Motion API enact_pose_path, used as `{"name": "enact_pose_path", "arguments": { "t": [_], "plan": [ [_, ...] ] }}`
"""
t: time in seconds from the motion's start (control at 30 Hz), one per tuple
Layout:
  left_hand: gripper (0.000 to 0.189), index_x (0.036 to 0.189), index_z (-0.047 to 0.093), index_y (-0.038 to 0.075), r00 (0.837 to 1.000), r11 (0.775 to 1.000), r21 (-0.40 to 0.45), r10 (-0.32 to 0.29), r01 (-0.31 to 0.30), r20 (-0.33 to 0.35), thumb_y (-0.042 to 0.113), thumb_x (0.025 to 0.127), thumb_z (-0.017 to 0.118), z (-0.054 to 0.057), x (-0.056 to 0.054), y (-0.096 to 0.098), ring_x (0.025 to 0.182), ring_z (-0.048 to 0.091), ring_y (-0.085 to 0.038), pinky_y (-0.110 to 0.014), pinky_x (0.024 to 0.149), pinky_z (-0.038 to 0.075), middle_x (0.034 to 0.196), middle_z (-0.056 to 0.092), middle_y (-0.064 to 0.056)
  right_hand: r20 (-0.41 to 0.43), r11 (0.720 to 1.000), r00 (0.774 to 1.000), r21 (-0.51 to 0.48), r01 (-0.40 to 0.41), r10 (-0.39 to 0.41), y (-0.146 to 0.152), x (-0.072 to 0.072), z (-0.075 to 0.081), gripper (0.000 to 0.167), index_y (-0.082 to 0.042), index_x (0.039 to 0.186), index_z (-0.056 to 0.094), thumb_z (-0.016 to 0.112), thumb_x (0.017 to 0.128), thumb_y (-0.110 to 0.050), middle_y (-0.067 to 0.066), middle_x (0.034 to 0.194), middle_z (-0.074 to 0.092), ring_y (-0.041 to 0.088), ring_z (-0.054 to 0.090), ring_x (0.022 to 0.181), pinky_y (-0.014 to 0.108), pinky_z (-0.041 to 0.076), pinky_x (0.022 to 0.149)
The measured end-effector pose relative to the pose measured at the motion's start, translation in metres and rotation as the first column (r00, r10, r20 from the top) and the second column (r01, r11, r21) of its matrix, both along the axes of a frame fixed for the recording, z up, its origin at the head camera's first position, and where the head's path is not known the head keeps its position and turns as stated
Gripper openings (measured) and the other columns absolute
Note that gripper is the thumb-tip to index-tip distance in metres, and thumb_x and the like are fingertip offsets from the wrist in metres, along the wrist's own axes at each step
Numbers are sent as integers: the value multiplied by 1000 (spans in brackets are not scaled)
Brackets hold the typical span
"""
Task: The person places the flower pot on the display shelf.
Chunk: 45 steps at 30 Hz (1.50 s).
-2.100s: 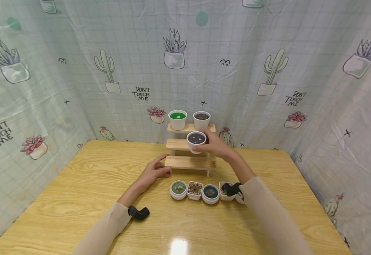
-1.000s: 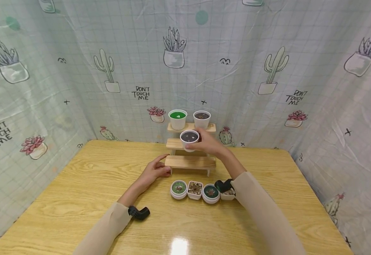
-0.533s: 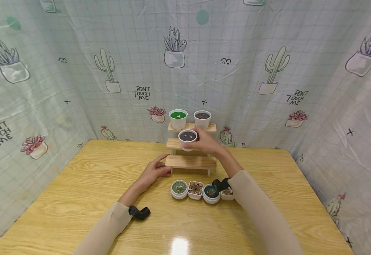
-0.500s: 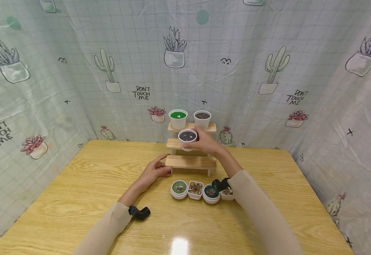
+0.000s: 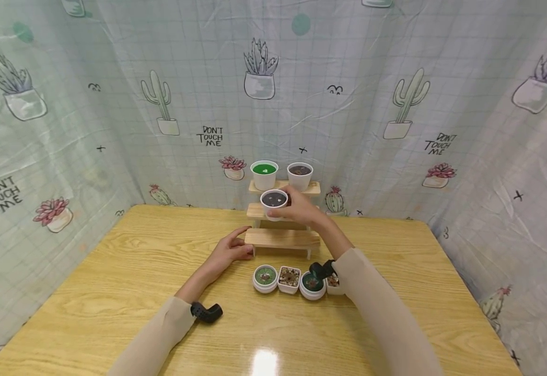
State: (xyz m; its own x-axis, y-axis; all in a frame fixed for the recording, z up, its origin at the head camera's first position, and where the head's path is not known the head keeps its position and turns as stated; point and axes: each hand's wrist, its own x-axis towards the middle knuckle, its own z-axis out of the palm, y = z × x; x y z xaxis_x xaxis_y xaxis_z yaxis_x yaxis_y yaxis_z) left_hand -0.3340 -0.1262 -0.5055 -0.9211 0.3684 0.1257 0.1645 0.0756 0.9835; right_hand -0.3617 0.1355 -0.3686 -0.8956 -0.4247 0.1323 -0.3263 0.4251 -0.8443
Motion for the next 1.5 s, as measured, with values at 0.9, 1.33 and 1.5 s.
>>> {"name": "enact_pose_path", "arguments": {
  "t": [0.9, 1.33, 1.5],
  "plan": [
    [70, 163, 32, 13, 1000, 1000, 4, -3, 3, 17, 12, 102, 67, 2, 0, -1, 97, 74, -20, -38, 94, 64, 117, 66, -21, -20, 997, 997, -24, 69, -69, -16, -2, -6, 67, 2, 142, 44, 81, 90, -17, 18, 129, 58, 22, 59, 107, 22, 54, 83],
    [69, 162, 34, 15, 1000, 1000, 5, -6, 6, 21, 13, 102, 67, 2, 0, 0, 97, 74, -21, -39, 94, 64, 116, 66, -19, -17, 993, 994, -39, 111, -112, -22, -5, -9, 72, 0, 145, 40, 83, 89, -19, 20, 135, 57, 28, 59, 118, 33, 53, 97],
    [69, 162, 34, 15, 1000, 1000, 4, -4, 4, 26, 13, 102, 67, 2, 0, 0, 97, 74, -21, -38, 95, 64, 116, 65, -19, -26, 993, 993, -32, 117, -118, -26, -6, -10, 73, 0, 145, 41, 83, 89, -19, 20, 136, 56, 27, 58, 117, 31, 53, 95]
  ]
}}
